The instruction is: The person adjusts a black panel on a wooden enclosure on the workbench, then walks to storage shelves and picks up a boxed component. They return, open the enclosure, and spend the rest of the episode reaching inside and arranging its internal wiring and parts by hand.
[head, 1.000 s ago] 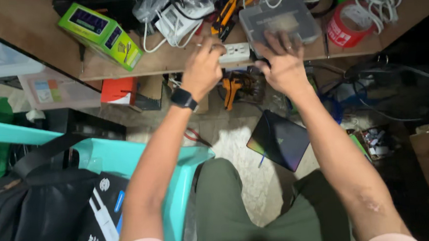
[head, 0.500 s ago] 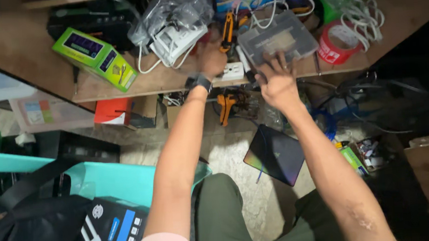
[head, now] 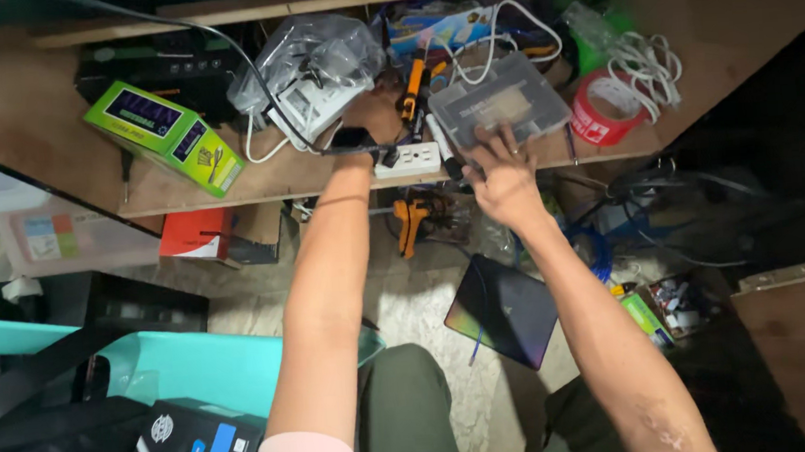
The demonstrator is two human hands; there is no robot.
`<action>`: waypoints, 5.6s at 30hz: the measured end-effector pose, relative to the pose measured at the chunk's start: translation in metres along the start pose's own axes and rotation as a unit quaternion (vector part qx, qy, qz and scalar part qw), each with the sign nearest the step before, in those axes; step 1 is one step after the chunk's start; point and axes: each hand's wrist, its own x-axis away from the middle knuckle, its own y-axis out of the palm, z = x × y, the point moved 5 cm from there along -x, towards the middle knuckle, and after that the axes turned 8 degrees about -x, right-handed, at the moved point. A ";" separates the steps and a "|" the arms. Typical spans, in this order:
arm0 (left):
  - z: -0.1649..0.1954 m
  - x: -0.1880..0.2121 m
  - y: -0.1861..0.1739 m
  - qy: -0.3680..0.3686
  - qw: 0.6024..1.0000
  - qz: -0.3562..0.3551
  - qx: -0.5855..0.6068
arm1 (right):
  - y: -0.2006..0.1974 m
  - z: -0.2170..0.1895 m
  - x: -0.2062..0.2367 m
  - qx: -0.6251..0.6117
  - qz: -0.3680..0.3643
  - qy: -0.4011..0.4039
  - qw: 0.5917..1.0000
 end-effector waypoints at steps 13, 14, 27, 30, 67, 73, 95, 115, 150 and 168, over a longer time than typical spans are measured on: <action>-0.023 0.023 -0.008 -0.114 0.966 0.086 0.214 | -0.009 -0.012 0.002 0.005 -0.005 0.012 1.000; -0.022 0.024 -0.005 -0.126 0.970 0.059 0.200 | -0.010 -0.014 0.003 0.006 -0.007 0.018 1.000; -0.002 0.015 -0.007 -0.174 0.978 -0.017 0.111 | -0.021 -0.030 0.000 -0.014 0.004 -0.008 1.000; 0.005 0.015 -0.014 -0.202 0.973 -0.013 0.111 | -0.029 -0.038 -0.003 -0.032 -0.002 -0.002 0.999; -0.040 0.288 -0.234 -0.412 0.827 0.027 0.382 | -0.104 -0.292 -0.060 -0.521 -0.125 0.402 0.743; -0.027 0.345 -0.325 -0.441 0.776 0.051 0.448 | -0.127 -0.389 -0.023 -0.518 -0.413 0.408 0.628; -0.198 0.593 -0.559 -0.531 0.653 0.227 0.490 | -0.142 -0.737 -0.132 -0.445 -0.358 0.194 0.797; -0.427 0.528 -0.589 -0.298 0.782 0.095 0.539 | -0.079 -0.819 -0.210 -0.516 -0.043 0.422 0.744; -0.734 0.467 -0.703 0.048 0.906 0.241 0.346 | 0.033 -0.964 -0.285 -0.370 -0.041 0.486 0.791; -1.048 0.466 -0.615 -0.046 0.999 -0.019 0.012 | 0.345 -1.192 -0.525 -0.063 -0.296 -0.238 0.923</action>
